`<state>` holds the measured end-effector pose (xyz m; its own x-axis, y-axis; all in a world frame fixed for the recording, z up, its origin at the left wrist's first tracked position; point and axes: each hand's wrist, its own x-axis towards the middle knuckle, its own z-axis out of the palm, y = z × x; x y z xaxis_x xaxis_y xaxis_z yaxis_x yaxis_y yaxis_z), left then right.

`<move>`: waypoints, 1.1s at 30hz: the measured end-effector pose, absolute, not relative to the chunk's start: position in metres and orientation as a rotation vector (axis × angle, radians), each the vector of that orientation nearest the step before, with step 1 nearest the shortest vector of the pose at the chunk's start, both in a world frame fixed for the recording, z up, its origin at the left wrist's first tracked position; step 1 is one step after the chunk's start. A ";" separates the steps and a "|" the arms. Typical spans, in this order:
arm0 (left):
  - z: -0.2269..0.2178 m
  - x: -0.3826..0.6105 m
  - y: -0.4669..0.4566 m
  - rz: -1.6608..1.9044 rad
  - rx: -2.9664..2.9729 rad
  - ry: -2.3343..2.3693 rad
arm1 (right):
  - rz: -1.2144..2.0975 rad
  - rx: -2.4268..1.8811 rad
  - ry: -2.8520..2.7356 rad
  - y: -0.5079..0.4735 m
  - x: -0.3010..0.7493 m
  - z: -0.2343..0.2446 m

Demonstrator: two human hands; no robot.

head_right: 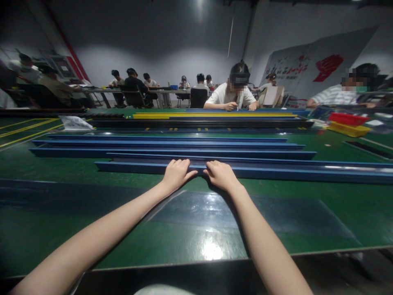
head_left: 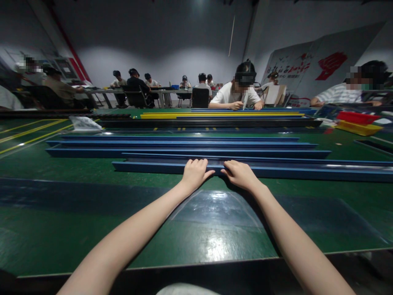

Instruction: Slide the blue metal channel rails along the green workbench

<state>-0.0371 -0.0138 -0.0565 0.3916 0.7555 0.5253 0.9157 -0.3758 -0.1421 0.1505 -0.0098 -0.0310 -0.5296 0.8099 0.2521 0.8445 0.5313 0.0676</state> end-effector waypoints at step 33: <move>-0.060 -0.039 -0.011 -0.632 -2.317 -1.352 | -0.199 -1.242 -2.537 -0.006 0.152 -0.037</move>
<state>-0.0391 -0.0106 -0.0599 0.4349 0.7085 0.5557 0.8809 -0.4627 -0.0996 0.1524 -0.0062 -0.0370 -0.5768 0.7456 0.3337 0.7885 0.6149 -0.0110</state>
